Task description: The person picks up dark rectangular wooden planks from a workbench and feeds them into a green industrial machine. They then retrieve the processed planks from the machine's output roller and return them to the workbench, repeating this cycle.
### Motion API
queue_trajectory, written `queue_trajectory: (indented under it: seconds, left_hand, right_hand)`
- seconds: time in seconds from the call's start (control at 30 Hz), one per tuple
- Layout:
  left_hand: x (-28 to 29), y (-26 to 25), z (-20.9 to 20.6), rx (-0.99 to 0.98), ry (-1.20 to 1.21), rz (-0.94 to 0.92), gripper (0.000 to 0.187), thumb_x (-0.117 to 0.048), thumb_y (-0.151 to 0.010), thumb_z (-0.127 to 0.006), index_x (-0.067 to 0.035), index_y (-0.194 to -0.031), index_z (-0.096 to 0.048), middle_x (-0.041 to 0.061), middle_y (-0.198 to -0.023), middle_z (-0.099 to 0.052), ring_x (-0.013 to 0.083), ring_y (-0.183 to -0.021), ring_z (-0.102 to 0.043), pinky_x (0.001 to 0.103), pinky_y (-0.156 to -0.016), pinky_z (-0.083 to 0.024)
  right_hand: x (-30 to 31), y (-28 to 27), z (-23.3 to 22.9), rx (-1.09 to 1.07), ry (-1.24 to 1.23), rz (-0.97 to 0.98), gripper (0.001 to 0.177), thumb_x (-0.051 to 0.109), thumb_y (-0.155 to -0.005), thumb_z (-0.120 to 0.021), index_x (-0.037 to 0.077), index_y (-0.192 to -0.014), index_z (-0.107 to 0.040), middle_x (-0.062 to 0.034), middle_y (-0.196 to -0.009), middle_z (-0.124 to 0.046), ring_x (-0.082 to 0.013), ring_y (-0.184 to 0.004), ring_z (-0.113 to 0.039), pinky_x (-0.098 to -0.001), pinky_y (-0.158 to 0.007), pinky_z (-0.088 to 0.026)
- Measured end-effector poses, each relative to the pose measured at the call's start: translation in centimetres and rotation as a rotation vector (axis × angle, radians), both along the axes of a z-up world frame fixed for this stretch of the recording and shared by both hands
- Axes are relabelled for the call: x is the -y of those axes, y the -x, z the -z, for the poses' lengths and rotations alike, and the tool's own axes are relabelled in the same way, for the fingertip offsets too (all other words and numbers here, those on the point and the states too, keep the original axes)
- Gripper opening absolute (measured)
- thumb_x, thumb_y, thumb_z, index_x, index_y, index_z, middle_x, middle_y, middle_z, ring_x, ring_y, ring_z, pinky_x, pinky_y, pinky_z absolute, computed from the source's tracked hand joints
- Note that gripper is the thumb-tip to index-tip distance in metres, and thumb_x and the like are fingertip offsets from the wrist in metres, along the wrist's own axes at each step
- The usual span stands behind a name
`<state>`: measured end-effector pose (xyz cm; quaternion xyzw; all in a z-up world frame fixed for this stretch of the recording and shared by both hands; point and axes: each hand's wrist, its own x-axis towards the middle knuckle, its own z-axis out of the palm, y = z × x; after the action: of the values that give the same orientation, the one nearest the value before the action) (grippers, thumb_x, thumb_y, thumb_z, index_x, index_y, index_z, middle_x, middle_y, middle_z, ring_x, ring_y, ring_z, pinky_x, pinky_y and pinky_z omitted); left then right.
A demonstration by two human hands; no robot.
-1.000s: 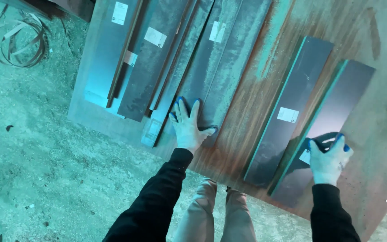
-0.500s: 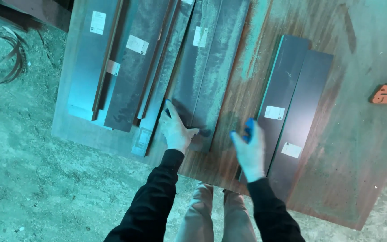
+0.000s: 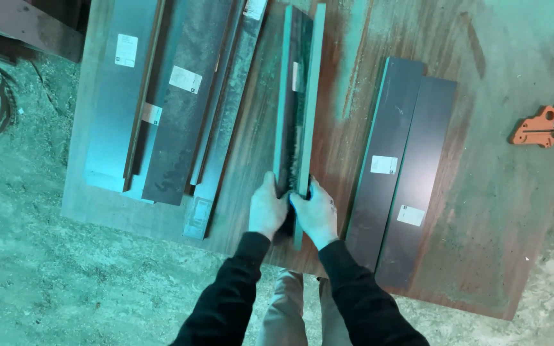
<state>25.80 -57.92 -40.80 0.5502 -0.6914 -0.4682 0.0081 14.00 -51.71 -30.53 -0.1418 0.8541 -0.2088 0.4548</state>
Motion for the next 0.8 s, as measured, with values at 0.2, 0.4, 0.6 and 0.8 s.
queue_trajectory:
  seconds: [0.2, 0.4, 0.6, 0.8]
  left_hand:
    - [-3.0, -0.6, -6.6, 0.072, 0.6, 0.058, 0.047, -0.018, -0.101, -0.082, -0.007, -0.146, -0.074, 0.022, -0.109, -0.087, 0.0436, -0.093, -0.083, 0.055, -0.076, -0.069]
    - [-2.3, -2.3, -2.1, 0.112, 0.677, 0.081, 0.043, -0.032, -0.107, -0.083, -0.005, -0.141, -0.079, 0.024, -0.107, -0.088, 0.0409, -0.091, -0.085, 0.05, -0.074, -0.071]
    - [1.1, -4.3, -10.6, -0.218, -0.114, -0.22, 0.066, -0.032, -0.105, -0.086, 0.0, -0.159, -0.066, 0.031, -0.153, -0.076, 0.0506, -0.15, -0.065, 0.062, -0.121, -0.059]
    - [-1.3, -6.0, -13.8, -0.368, -0.375, -0.208, 0.04, -0.027, -0.108, -0.076, -0.01, -0.144, -0.076, 0.007, -0.137, -0.085, 0.0178, -0.127, -0.079, 0.036, -0.114, -0.062]
  right_hand:
    - [-2.4, -0.5, -1.9, -0.466, 0.133, -0.019, 0.058, 0.029, -0.109, -0.072, 0.003, -0.162, -0.07, -0.0226, -0.131, -0.081, -0.0474, -0.123, -0.08, -0.0642, -0.104, -0.067]
    - [-5.5, 1.9, 6.2, -0.285, 0.001, -0.03, 0.05, 0.046, -0.114, -0.07, 0.013, -0.151, -0.076, -0.015, -0.124, -0.085, -0.0426, -0.118, -0.084, -0.0599, -0.101, -0.07]
    - [-8.7, 3.6, -0.7, 0.187, 0.282, 0.454, 0.036, 0.029, -0.101, -0.086, 0.01, -0.131, -0.089, -0.016, -0.106, -0.088, -0.0231, -0.104, -0.083, -0.0492, -0.093, -0.069]
    - [-19.2, 6.0, -0.9, 0.216, 0.235, 0.606, 0.056, 0.037, -0.101, -0.078, 0.002, -0.145, -0.079, -0.0198, -0.136, -0.086, -0.0374, -0.121, -0.082, -0.0523, -0.104, -0.069]
